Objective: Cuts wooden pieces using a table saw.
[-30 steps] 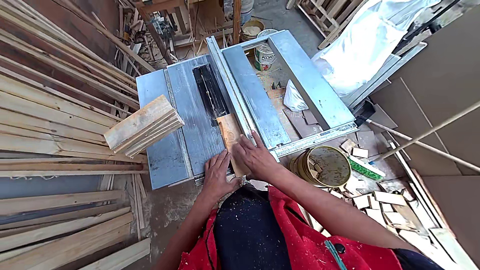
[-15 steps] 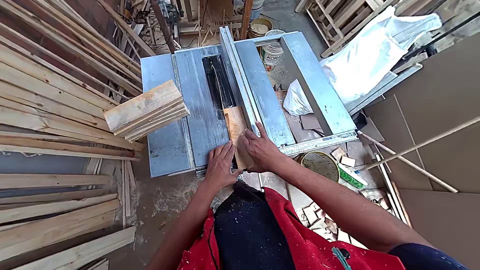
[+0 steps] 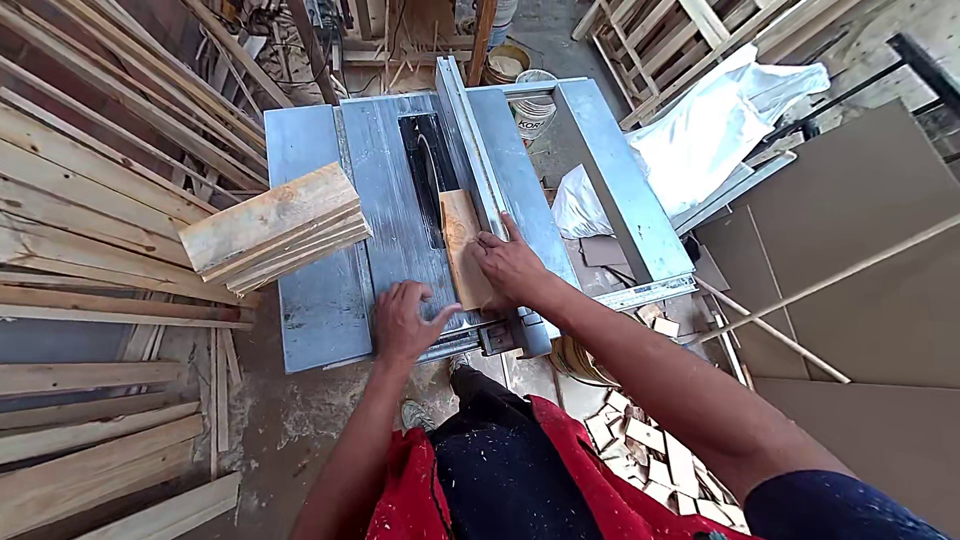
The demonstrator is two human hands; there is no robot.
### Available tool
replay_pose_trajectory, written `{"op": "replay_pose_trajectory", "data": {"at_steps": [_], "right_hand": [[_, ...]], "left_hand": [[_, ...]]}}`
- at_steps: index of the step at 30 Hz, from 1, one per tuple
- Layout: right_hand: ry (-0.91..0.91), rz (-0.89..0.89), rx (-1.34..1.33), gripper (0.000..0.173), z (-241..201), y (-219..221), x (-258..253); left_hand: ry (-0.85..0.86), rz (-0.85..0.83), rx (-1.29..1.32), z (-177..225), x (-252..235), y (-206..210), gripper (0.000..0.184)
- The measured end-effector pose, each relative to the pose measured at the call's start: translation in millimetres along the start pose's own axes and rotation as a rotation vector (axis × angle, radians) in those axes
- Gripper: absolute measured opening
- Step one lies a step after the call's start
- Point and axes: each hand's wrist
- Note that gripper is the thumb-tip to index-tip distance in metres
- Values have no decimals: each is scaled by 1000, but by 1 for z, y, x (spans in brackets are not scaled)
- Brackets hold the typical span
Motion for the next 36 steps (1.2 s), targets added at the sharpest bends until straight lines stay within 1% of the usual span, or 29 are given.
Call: {"op": "replay_pose_trajectory", "data": {"at_steps": [1, 4, 6, 9, 14, 18, 24, 30, 33, 36], "right_hand": [[-6, 5, 2, 125, 4, 0, -3], [-28, 39, 13, 125, 12, 1, -13], [-39, 43, 23, 125, 16, -2, -20], [-41, 52, 30, 122, 22, -5, -30], [-43, 60, 40, 123, 32, -10, -47], [-32, 63, 39, 125, 39, -14, -60], [-7, 40, 46, 124, 48, -22, -81], [-25, 60, 51, 124, 62, -27, -104], [-36, 77, 42, 119, 69, -29, -114], [-34, 62, 39, 118, 73, -34, -125]], "left_hand": [[-28, 27, 1, -11, 0, -7, 49], [-189, 72, 22, -44, 7, -21, 35], [-229, 90, 38, -53, 8, -20, 31], [-197, 73, -1, -49, 9, -15, 31], [-119, 67, -54, -46, 13, -13, 30], [-130, 65, -58, -47, 14, -13, 30], [-127, 78, -48, -46, 15, -13, 30], [-136, 89, -54, -47, 15, -12, 29], [-143, 84, -55, -44, 14, -13, 28], [-154, 72, -64, -44, 13, -14, 28]]}}
Point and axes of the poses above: each hand's wrist, its own x-axis away from the middle knuckle, its own y-axis out of the palm, z = x × y, and after that the axes turned 1 degree about -z, right-handed
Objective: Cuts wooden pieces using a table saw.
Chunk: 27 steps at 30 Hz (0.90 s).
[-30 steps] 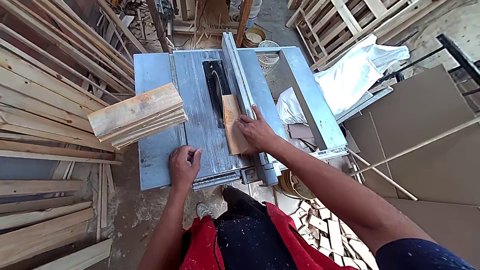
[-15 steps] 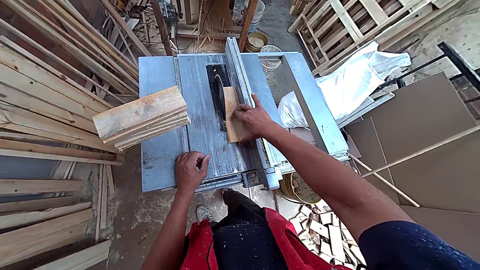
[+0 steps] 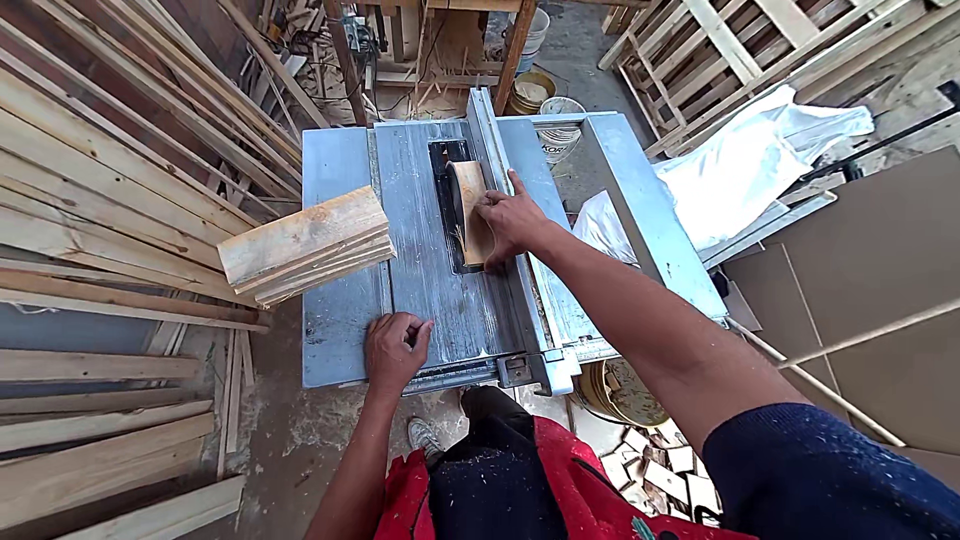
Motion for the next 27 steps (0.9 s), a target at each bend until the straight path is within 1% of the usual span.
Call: {"op": "replay_pose_trajectory", "data": {"at_steps": [3, 8, 10, 12, 14, 16, 18, 19, 20, 22, 23, 25, 27], "right_hand": [[10, -33, -8, 119, 2, -5, -8], [3, -5, -35, 113, 14, -5, -27], [21, 9, -24, 102, 23, -9, -48], [10, -10, -10, 92, 34, -16, -71], [-29, 9, -1, 76, 52, -21, -97], [-87, 33, -4, 64, 74, -25, -127], [-142, 68, 11, 69, 94, -26, -156], [-167, 80, 8, 70, 103, -30, -168], [-180, 73, 2, 66, 109, -37, -180], [-191, 48, 10, 52, 116, -50, -203], [-196, 41, 7, 43, 117, -57, -212], [-171, 85, -39, 22, 120, -68, -221], [-117, 163, -96, 19, 131, -78, -219]], "left_hand": [[-2, -13, -24, -2, -1, 1, 29], [-2, -20, -56, -1, -2, 2, 31], [-12, -27, -75, -5, -3, 6, 33], [-50, -58, -97, -18, -1, 19, 32], [-67, -68, -86, -27, -10, 30, 30], [-60, -51, -76, -30, -14, 31, 30], [-68, -36, -71, -34, -15, 31, 30], [-82, -34, -66, -34, -15, 30, 30], [-99, -29, -60, -33, -14, 29, 30], [-123, -5, -57, -27, -8, 21, 28], [-125, 6, -52, -19, -7, 13, 26], [-96, 44, -52, -9, -6, 2, 24], [-62, 94, -51, -10, -9, 3, 26]]}}
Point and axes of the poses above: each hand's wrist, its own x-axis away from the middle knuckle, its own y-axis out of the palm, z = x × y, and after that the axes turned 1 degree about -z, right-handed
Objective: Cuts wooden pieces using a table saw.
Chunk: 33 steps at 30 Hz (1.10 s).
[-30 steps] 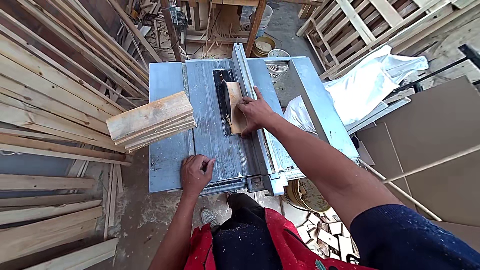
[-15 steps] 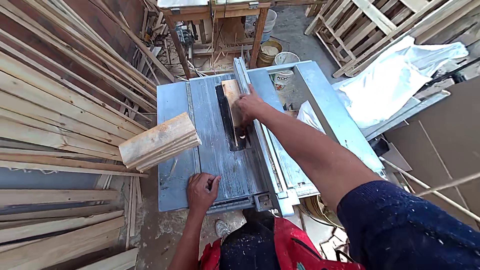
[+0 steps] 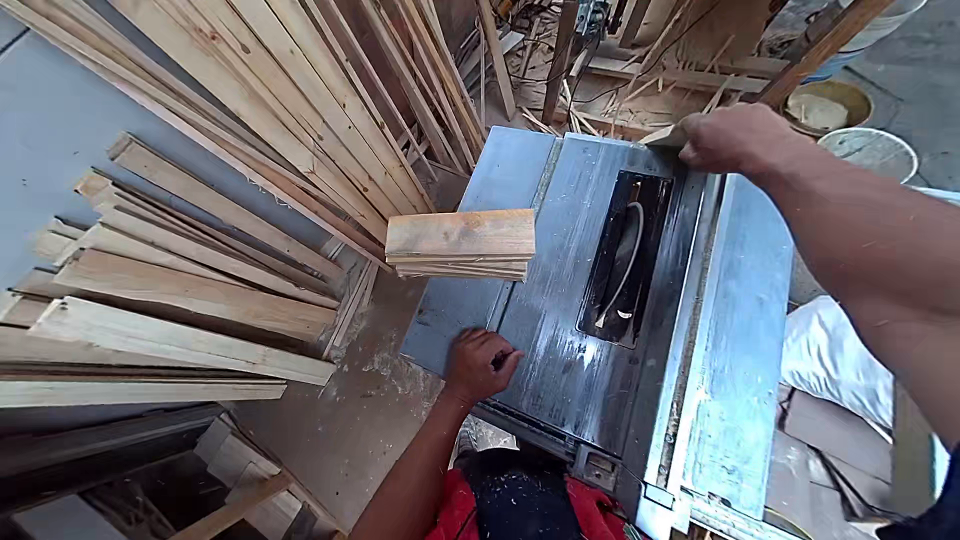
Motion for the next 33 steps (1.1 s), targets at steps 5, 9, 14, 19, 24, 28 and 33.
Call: {"op": "replay_pose_trajectory", "data": {"at_steps": [5, 9, 14, 19, 24, 28, 33], "right_hand": [[66, 342, -299, 41, -13, -37, 104], [293, 715, -290, 45, 8, -23, 292], [613, 561, -108, 51, -37, 40, 536], [468, 248, -191, 47, -71, 148, 657], [421, 201, -262, 55, -61, 176, 661], [507, 263, -213, 57, -94, 144, 631], [398, 565, -396, 40, -197, 117, 560]], "left_hand": [[14, -48, 30, -3, 4, -14, 24], [65, -142, 61, -1, -1, -6, 31], [60, -113, 170, -11, -2, -2, 38], [220, 61, 157, 0, -15, -45, 28], [199, -181, -308, -13, -125, -139, 50], [-28, -576, -432, -60, -188, -172, 93], [22, -516, -510, -45, -177, -185, 93]]}}
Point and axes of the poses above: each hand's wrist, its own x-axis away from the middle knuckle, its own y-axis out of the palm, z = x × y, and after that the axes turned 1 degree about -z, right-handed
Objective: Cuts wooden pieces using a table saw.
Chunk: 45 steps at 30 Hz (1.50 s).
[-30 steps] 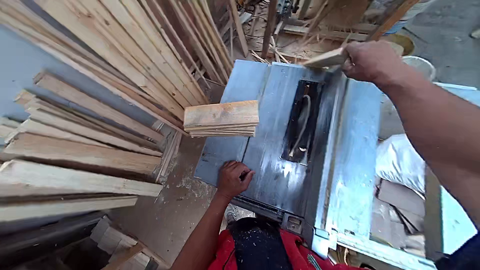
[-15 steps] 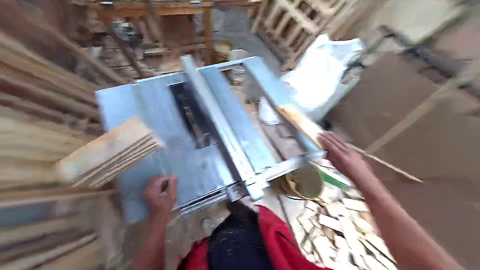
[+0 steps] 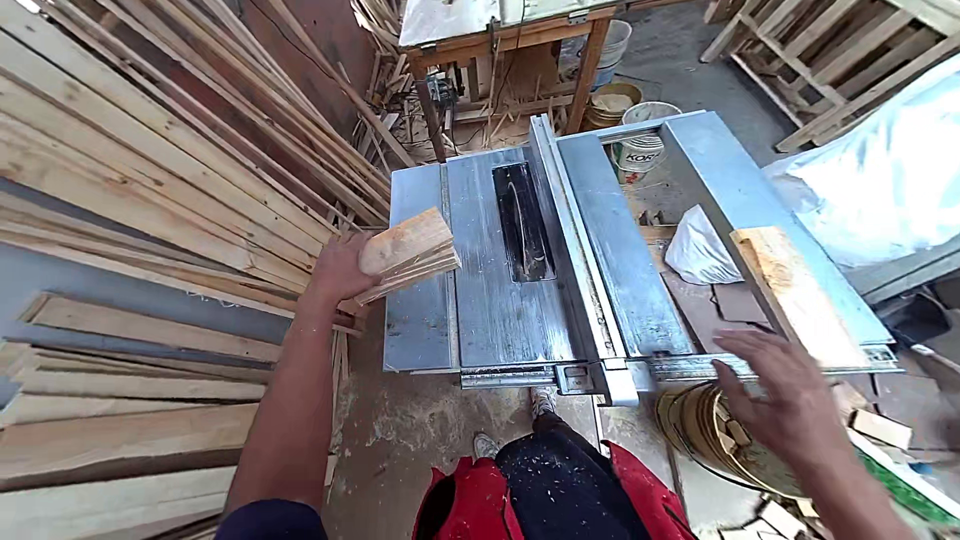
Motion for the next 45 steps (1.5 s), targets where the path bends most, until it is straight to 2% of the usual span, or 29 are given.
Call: {"op": "replay_pose_trajectory", "data": {"at_steps": [2, 3, 5, 7, 8, 10, 12, 15, 16, 19, 21, 25, 27, 28, 30, 32, 34, 35, 36, 38, 40, 43, 45], "right_hand": [[-26, 50, -193, 35, -58, 29, -3], [-7, 34, -311, 33, -87, 44, -4], [90, -98, -624, 27, -136, 76, -6], [234, -349, -884, 26, -167, 112, -11], [291, -470, -970, 28, -178, 124, -14], [351, -610, -1089, 30, -197, 124, -13], [378, -665, -1202, 39, -214, 105, -14], [413, -618, -1484, 80, -235, 89, -12], [449, -553, -1567, 83, -243, 86, -11], [590, -285, -1671, 59, -266, 82, -8], [625, -198, -1694, 45, -265, 84, -5], [473, -220, -1845, 62, -233, 85, 4], [433, -199, -1911, 57, -222, 84, 6], [468, -190, -1899, 53, -220, 82, 4], [627, -181, -1791, 41, -221, 74, -4], [759, -228, -1659, 26, -219, 68, -19], [816, -348, -1552, 24, -217, 67, -39], [833, -399, -1512, 26, -216, 69, -49], [852, -441, -1485, 29, -216, 73, -59], [887, -432, -1412, 39, -215, 75, -75], [760, -322, -1152, 64, -207, 71, -75], [302, -214, -462, 96, -183, 61, -55], [12, -354, -162, 104, -176, 61, -42]], "left_hand": [[-76, 59, -35, 25, 28, -4, 101], [-120, 70, -49, 40, 46, -4, 97], [-143, 123, -58, 70, 87, 2, 74], [-9, 318, -67, 87, 124, 24, 37], [59, 408, -67, 92, 141, 38, 26], [135, 535, -36, 101, 172, 62, 17], [161, 633, -19, 111, 197, 75, 17], [195, 735, -4, 124, 228, 97, 15], [221, 740, 12, 128, 238, 105, 16], [323, 805, 46, 145, 259, 135, 19], [364, 827, 129, 150, 272, 146, 23], [218, 930, 374, 138, 293, 153, 38], [167, 972, 427, 127, 296, 148, 45], [162, 939, 466, 124, 296, 142, 46], [172, 712, 599, 121, 291, 122, 43], [169, 347, 739, 121, 274, 104, 45], [174, -72, 911, 122, 250, 96, 52], [177, -245, 1048, 125, 239, 97, 52], [172, -351, 1205, 129, 231, 101, 52], [85, -363, 1446, 140, 225, 115, 55], [-54, -260, 1488, 152, 222, 129, 53], [-225, -130, 1428, 180, 211, 158, 50], [-236, -121, 1355, 207, 202, 176, 54]]}}
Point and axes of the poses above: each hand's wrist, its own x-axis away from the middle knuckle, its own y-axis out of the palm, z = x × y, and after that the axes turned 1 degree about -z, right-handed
